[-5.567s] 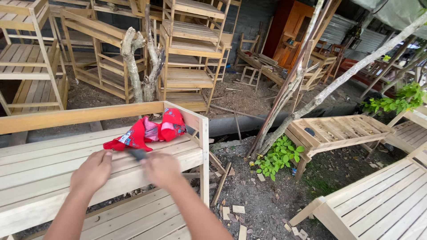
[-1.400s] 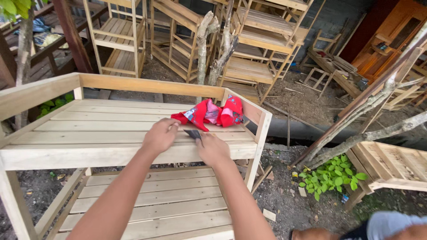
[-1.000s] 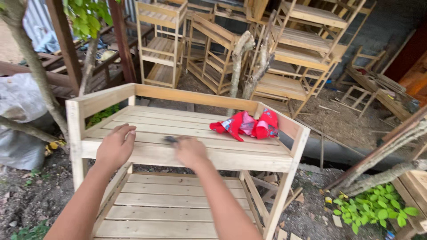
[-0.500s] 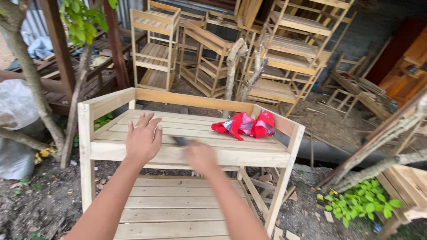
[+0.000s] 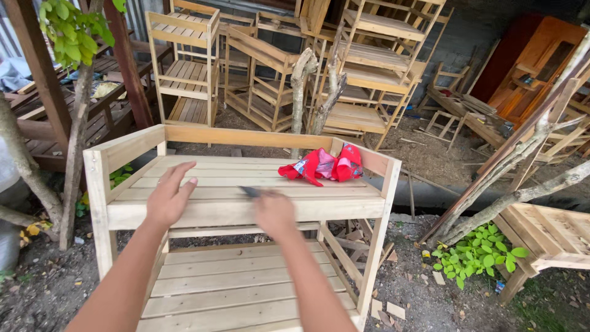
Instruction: The person sands the top surface and edges of a wooden two-tier shelf using a sanding block and sandpaper. They repeatedly rub the wood to smooth it, occasionally switching between tools and adjusting their grip.
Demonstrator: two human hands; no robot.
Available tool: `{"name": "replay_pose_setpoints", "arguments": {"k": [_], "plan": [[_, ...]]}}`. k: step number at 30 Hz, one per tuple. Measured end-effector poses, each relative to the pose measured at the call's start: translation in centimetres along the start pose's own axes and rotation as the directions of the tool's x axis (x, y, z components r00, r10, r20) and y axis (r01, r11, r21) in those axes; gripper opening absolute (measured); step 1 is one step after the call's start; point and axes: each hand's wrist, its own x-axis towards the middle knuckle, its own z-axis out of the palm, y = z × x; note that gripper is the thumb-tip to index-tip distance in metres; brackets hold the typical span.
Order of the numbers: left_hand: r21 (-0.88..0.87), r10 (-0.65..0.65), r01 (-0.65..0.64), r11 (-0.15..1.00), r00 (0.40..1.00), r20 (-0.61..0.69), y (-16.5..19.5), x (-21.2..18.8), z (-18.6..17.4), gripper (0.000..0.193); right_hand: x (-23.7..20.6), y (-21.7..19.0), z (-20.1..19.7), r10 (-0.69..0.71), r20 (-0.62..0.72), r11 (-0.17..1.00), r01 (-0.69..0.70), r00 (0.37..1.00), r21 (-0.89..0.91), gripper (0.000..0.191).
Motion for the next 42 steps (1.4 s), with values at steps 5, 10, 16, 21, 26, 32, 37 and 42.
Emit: {"name": "replay_pose_setpoints", "arguments": {"k": [5,10,16,21,26,32,37,42], "plan": [[-0.089,0.195,-0.197,0.976,0.980,-0.031,-0.1,-1.7,-1.6,0.045,0.3,-11.6,1.9,-0.347,-0.136,0.924,0.363,0.928,0.119,0.030],[0.095,0.189,-0.190,0.977,0.982,0.021,0.5,-2.4,-1.9,0.045,0.5,-13.4,1.6,-0.388,-0.033,0.922,0.388,0.921,0.004,0.027],[0.307,0.106,-0.122,0.944,0.992,0.069,0.7,-1.1,-1.2,0.047,-0.9,-3.6,-0.3,-0.172,0.023,0.985,0.172,0.985,-0.016,0.040],[0.441,0.036,-0.078,0.894,0.994,0.103,0.6,-0.1,0.0,0.050,-2.7,7.8,-5.6,0.144,-0.009,0.942,-0.139,0.990,-0.304,0.042],[0.538,-0.016,-0.041,0.842,0.995,0.099,0.1,-0.1,0.8,0.060,-3.0,11.0,-6.2,0.003,-0.250,0.926,-0.097,0.968,-0.364,0.039],[0.424,-0.135,0.050,0.904,0.976,0.174,0.0,0.8,0.7,0.062,-0.4,0.3,-0.3,0.111,-0.027,0.986,-0.114,0.993,-0.119,0.039],[0.442,-0.369,0.206,0.873,0.872,0.322,0.2,1.9,0.4,0.064,0.1,-7.3,1.9,-0.238,-0.139,0.971,0.236,0.961,-0.030,0.040],[0.545,-0.461,0.220,0.809,0.813,0.356,0.2,2.3,0.7,0.066,-0.4,-3.7,-0.1,-0.073,0.033,0.997,0.074,0.997,-0.021,0.041]]}}
